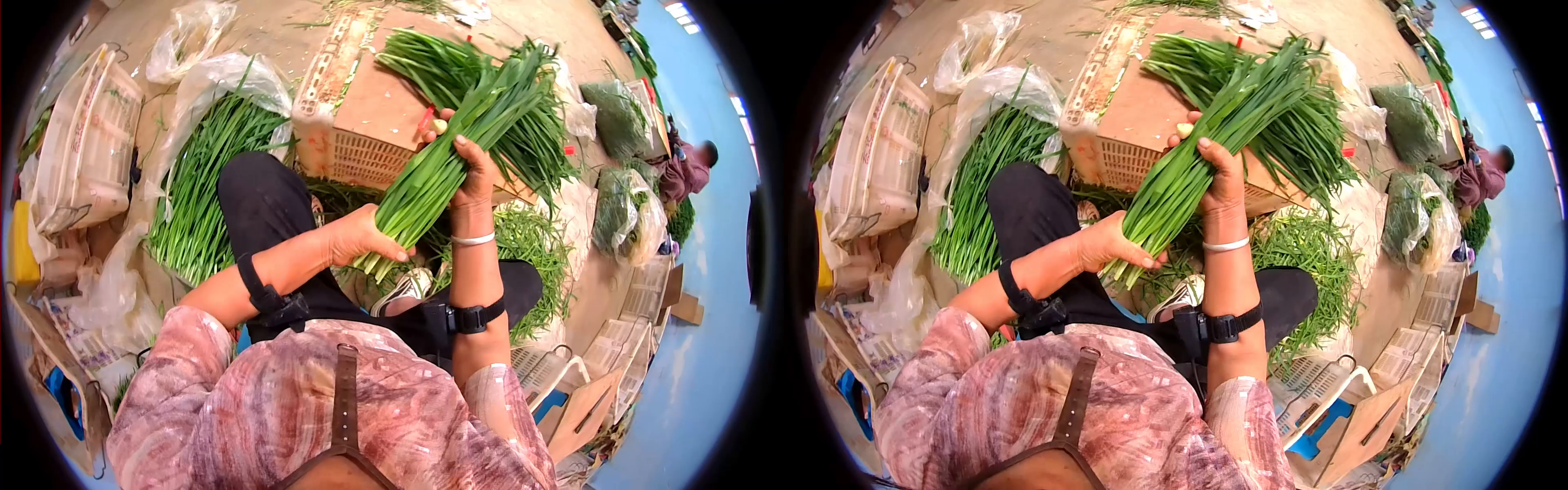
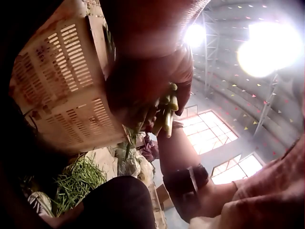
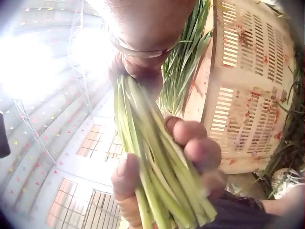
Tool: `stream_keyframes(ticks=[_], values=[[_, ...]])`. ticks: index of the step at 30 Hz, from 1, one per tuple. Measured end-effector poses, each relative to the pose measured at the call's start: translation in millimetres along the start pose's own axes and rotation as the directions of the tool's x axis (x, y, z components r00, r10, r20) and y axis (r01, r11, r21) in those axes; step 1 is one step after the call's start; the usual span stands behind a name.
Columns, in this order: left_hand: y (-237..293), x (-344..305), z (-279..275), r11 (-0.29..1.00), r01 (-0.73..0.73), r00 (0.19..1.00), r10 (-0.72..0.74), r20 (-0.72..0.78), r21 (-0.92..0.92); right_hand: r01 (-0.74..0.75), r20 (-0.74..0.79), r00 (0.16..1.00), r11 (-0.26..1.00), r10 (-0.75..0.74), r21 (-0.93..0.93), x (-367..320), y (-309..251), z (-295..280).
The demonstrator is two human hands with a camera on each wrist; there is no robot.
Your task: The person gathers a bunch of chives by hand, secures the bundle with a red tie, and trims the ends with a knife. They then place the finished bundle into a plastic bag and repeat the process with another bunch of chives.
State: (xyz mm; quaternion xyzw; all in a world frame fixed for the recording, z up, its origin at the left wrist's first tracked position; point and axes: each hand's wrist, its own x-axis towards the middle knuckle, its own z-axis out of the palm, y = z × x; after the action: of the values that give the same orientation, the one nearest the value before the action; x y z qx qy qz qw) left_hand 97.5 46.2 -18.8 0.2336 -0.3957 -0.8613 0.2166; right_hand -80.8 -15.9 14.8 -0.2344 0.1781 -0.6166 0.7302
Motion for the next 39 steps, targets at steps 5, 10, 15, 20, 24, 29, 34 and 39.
stream_keyframes(ticks=[5, 10, 15, 20, 24, 29, 34, 39], values=[[0.3, -4.1, 9.7, 0.98, 0.094, 0.992, -0.078, 0.097, -0.176, 0.038, 0.027, 0.999, 0.991, -0.035, -0.129, -7.6, -6.3, -8.0], [7.2, 5.4, 8.7, 0.972, 0.197, 0.969, -0.172, 0.179, -0.133, 0.064, 0.059, 0.996, 0.998, -0.063, -0.023, -23.8, -17.2, -10.5], [31.4, 17.8, 36.4, 0.985, 0.153, 0.95, -0.169, 0.263, 0.083, 0.243, -0.037, 0.967, 0.954, -0.253, -0.176, -63.6, -74.6, -16.8], [6.0, 49.0, 69.2, 0.89, 0.456, 0.828, -0.434, 0.356, 0.025, 0.452, -0.346, 0.832, 0.891, -0.433, -0.028, -156.3, -167.8, -40.7], [-46.3, 43.4, 66.4, 0.733, 0.678, 0.704, -0.626, 0.336, -0.055, 0.168, -0.821, 0.441, 0.932, -0.362, -0.321, -252.3, -179.5, -153.6], [-61.4, 34.3, 60.6, 0.672, 0.737, 0.673, -0.718, 0.177, -0.075, -0.809, -0.419, 0.318, -0.012, -0.85, -0.588, -348.4, -155.3, -200.8], [-65.4, 28.6, 57.4, 0.692, 0.717, 0.695, -0.699, 0.168, -0.084, -0.564, -0.719, 0.423, 0.461, -0.551, -0.685, -273.3, -120.7, -84.0], [-64.7, 24.9, 51.0, 0.729, 0.682, 0.727, -0.671, 0.143, -0.049, -0.409, -0.438, 0.711, 0.182, -0.55, -0.894, -211.5, -84.2, -26.4]])
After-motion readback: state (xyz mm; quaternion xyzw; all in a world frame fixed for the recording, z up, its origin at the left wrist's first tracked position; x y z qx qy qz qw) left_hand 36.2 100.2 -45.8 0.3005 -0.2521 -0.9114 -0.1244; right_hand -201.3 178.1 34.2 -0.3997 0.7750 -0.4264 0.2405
